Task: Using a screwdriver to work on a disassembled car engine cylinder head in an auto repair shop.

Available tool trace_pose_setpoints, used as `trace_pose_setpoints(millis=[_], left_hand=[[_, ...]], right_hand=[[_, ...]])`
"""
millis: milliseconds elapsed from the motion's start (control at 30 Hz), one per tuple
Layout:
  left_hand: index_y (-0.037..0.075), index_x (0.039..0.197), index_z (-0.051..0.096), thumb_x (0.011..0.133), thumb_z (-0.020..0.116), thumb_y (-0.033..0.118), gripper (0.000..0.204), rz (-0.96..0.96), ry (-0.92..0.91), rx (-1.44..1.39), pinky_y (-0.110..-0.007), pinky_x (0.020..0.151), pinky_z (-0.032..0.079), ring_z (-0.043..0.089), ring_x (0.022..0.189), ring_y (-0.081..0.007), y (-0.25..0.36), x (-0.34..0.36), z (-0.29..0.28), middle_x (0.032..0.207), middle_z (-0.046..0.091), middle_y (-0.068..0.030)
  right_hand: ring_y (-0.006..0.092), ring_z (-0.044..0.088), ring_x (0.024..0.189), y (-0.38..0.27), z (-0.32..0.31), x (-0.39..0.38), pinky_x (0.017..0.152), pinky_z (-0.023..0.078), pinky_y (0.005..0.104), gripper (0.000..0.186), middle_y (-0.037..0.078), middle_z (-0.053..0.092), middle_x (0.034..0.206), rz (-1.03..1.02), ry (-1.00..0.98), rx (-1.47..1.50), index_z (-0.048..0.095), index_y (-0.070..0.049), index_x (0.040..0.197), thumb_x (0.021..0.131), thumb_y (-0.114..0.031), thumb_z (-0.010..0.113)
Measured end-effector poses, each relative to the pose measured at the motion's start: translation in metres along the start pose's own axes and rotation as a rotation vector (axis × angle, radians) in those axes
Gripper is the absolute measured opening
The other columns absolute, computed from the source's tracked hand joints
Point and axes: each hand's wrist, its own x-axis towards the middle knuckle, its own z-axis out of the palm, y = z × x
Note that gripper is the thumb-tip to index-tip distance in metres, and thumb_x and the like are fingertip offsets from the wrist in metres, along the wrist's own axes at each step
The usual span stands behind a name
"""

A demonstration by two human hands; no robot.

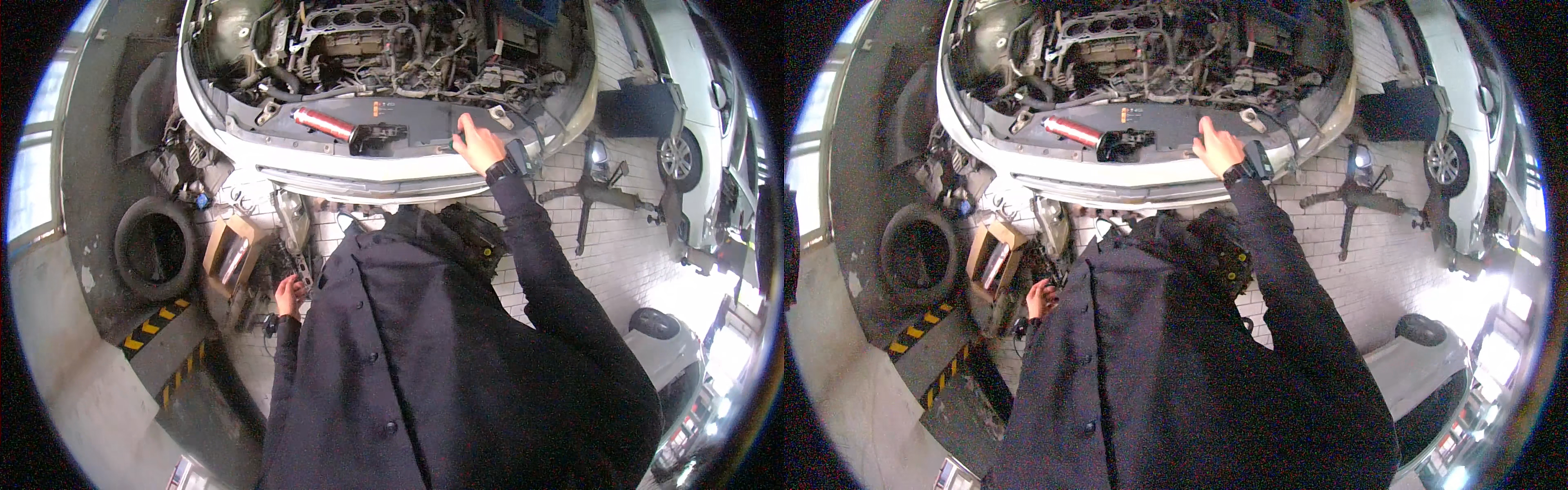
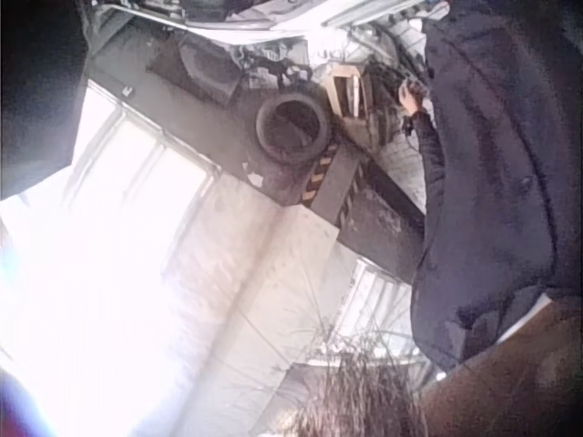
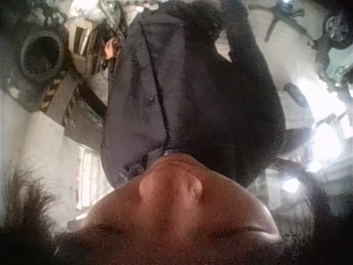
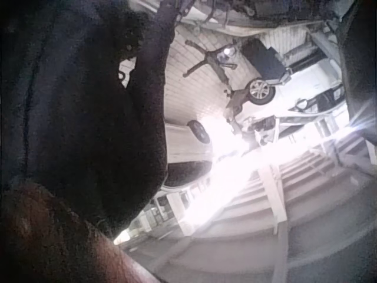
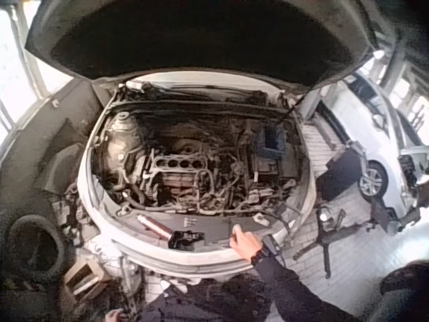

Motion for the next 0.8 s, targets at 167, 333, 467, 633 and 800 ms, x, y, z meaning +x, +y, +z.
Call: trace_pose_setpoints(millis=[167,333,467,633,800], left_hand=[[0.011,0.114,0.064,0.099,0.058,0.029,0.025,-0.016,0.012,-0.020,-0.023,0.051,0.042,0.063,0.066,-0.0102,0.002,-0.021,0.010,0.079,0.065,0.0007],[0.012,0.115,0.067,0.097,0.061,0.030,0.026,0.006,0.111,0.012,-0.028,0.052,0.046,0.066,0.067,-0.0136,-0.016,-0.027,0.010,0.084,0.068,-0.0035],[0.015,0.112,0.064,0.097,0.061,0.033,0.024,-0.072,0.104,-0.023,-0.025,0.054,0.043,0.062,0.068,-0.0101,-0.017,-0.034,0.009,0.082,0.066,0.0025],[0.016,0.114,0.064,0.094,0.063,0.033,0.025,-0.116,0.078,-0.125,-0.025,0.055,0.044,0.062,0.068,-0.0108,-0.045,-0.021,-0.024,0.086,0.066,-0.0013],[0.014,0.105,0.066,0.093,0.065,0.034,0.023,-0.102,-0.008,-0.016,-0.025,0.051,0.043,0.062,0.065,-0.0108,-0.048,0.013,-0.066,0.082,0.067,-0.0003]], right_hand=[[0.0469,0.066,0.088,0.002,0.005,0.002,0.076,0.051,0.0555,0.052,0.024,0.069,0.089,-0.025,0.079,0.051,0.048,-0.011,0.113,0.092,-0.058,0.058],[0.0433,0.068,0.083,0.008,0.003,0.003,0.072,0.052,0.0537,0.034,0.020,0.070,0.084,-0.090,-0.027,-0.125,0.052,-0.011,0.107,0.092,-0.039,0.062],[0.0404,0.068,0.088,-0.023,-0.013,-0.004,0.073,0.052,0.0510,0.032,0.020,0.069,0.084,-0.185,-0.013,-0.157,0.054,-0.012,0.108,0.090,-0.036,0.065],[0.0371,0.068,0.078,-0.106,-0.012,0.001,0.067,0.049,0.0473,0.030,0.019,0.067,0.077,-0.175,0.024,0.057,0.060,-0.010,0.101,0.089,-0.036,0.068],[0.0374,0.066,0.071,-0.175,0.038,0.016,0.064,0.048,0.0457,0.031,0.019,0.064,0.071,-0.249,0.100,0.177,0.062,-0.010,0.103,0.089,-0.037,0.068]])
